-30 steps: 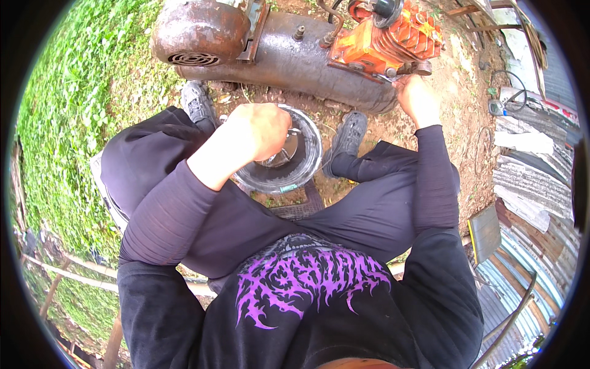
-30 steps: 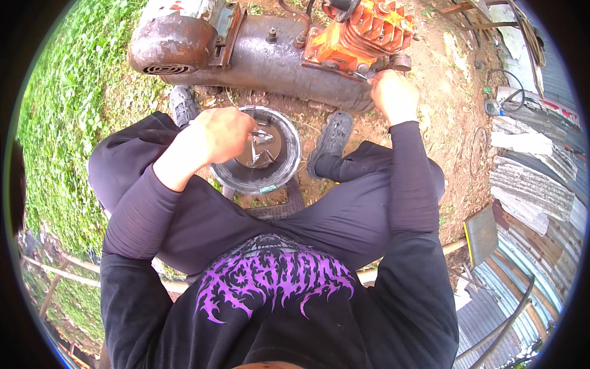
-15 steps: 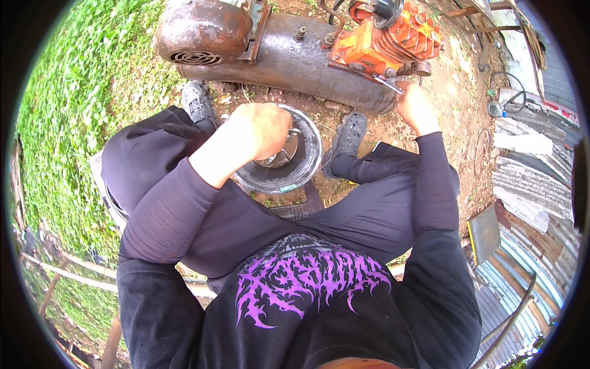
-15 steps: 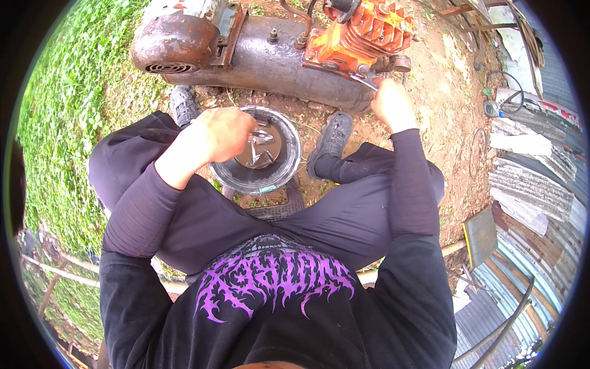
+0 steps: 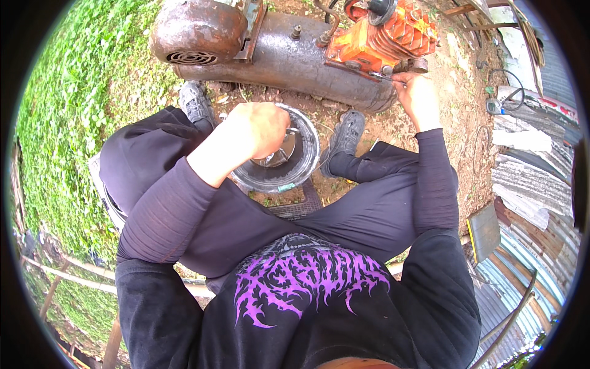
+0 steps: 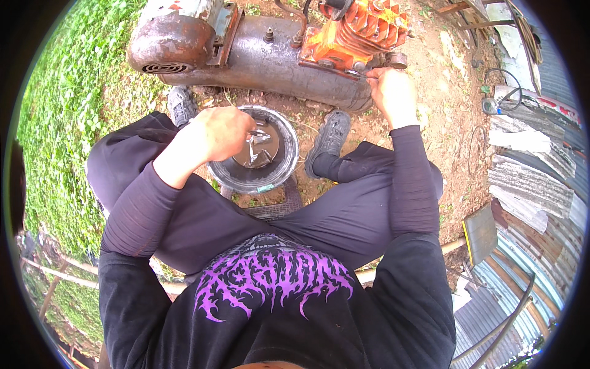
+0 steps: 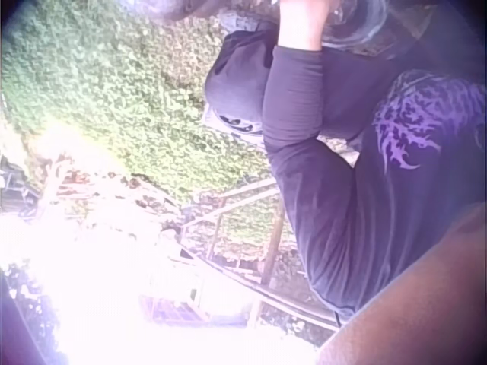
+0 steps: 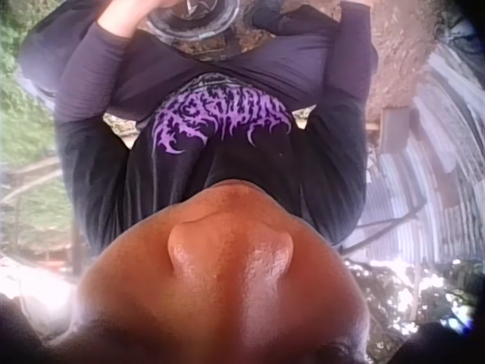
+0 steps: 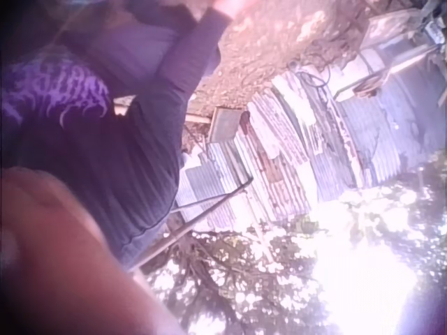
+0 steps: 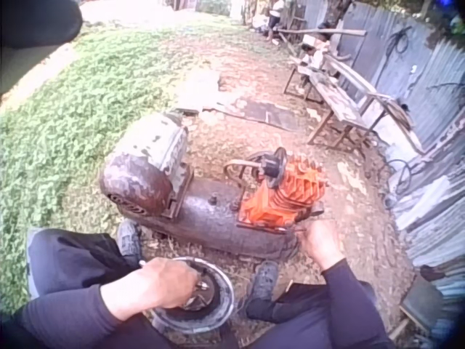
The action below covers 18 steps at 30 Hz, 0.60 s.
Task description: The person cleans wrenches in a bucket of liquid, uses a wrench to work on the bolts of an air compressor pump, and handles small metal parts.
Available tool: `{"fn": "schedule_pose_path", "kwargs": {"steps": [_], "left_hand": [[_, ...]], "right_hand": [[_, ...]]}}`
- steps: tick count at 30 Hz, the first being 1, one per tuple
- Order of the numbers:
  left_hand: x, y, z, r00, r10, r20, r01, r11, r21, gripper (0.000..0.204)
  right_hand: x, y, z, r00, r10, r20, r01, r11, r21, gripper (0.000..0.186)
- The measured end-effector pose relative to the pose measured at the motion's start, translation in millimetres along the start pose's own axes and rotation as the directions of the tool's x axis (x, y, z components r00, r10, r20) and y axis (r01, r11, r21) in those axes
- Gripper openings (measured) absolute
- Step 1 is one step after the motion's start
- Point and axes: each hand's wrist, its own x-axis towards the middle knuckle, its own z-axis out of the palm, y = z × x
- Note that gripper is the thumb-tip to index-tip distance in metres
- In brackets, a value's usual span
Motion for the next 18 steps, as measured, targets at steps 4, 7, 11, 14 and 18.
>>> {"fn": "schedule_pose_path", "kwargs": {"steps": [4,7,11,14,18], "left_hand": [[1.1,0.6,3.7,1.000,0.017,0.014,-0.017,1.000,0.019,0.020],[-0.5,2.9,3.7,1.000,0.023,0.014,-0.023,1.000,0.005,0.019],[0.2,2.2,7.8,1.000,0.019,-0.010,-0.020,1.000,-0.019,0.020],[1.7,1.8,8.7,1.000,0.010,-0.002,-0.010,1.000,-0.002,0.021],[1.2,4.5,3.6,0.999,0.000,0.042,0.000,1.000,0.002,0.022]], "right_hand": [[1.8,-3.3,-2.0,0.998,-0.057,-0.030,0.056,0.998,-0.031,0.015],[9.4,11.4,-0.3,0.999,0.011,0.039,-0.011,1.000,0.006,0.017],[15.3,19.5,-5.2,0.978,0.109,0.176,-0.115,0.993,0.025,0.020],[10.2,28.6,4.1,0.968,0.135,0.213,-0.149,0.988,0.049,0.023],[-5.3,44.5,32.5,0.954,0.194,0.229,-0.241,0.950,0.200,0.027]]}}
